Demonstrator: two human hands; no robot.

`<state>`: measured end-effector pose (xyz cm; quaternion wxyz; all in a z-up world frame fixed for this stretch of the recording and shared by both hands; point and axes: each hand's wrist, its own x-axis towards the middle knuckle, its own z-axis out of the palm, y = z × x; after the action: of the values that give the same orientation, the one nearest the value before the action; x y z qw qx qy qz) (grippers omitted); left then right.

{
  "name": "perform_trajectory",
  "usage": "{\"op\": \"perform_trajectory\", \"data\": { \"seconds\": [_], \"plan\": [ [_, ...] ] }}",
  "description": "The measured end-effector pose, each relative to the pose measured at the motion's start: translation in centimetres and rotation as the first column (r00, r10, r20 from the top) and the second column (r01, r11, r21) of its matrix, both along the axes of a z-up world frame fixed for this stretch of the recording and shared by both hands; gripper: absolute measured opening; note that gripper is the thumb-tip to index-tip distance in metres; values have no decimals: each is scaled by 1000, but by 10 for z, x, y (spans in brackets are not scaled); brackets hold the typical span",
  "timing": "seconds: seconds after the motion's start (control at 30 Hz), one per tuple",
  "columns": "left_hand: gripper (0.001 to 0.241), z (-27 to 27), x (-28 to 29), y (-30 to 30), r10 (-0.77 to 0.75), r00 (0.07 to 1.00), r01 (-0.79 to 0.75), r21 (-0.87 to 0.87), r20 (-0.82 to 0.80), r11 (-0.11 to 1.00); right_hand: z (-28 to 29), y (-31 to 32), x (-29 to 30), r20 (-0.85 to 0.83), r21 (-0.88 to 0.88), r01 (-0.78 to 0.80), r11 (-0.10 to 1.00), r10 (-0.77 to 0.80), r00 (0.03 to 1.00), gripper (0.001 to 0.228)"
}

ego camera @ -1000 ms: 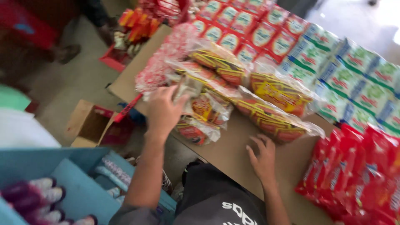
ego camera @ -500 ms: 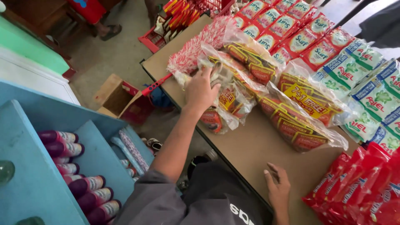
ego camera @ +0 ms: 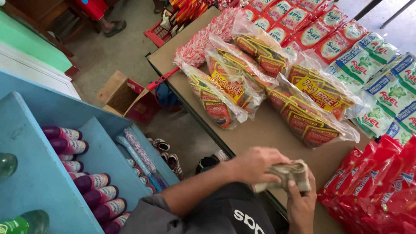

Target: Wiping down packaged goods on a table using a cloth.

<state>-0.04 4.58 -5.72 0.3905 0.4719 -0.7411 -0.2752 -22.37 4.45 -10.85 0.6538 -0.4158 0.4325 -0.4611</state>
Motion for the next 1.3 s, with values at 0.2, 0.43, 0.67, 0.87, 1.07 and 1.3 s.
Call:
{"op": "perform_trajectory", "data": {
  "seconds": [0.2,0.43,0.67,0.87,1.07,1.3],
  "plan": [
    [55,-27,-26,17,-46,997,58,188,-64,980,-39,23,-30,-224,45,78,996,-67,972,38],
    [16,-26,-41,36,46,999,-46,4,-20,999,-26,48,-24,-565,-97,4,995,-58,823,29],
    [12,-5,-43,44,-31,999,32,-107,6,994,-2,65,-22,-733,-520,-174,836,-333,593,26],
    [21,-9,-40,51,-23,996,19,-50,-85,999,16,65,-24,-755,-586,-310,748,-366,544,37],
    [38,-11,-21,48,-45,956,100,181,-289,978,-32,61,-40,-616,-260,-79,963,-102,781,28],
    [35,-17,16,34,-176,981,192,406,-77,893,-48,42,-34,-457,-175,-46,983,-39,889,52]
  ]
}}
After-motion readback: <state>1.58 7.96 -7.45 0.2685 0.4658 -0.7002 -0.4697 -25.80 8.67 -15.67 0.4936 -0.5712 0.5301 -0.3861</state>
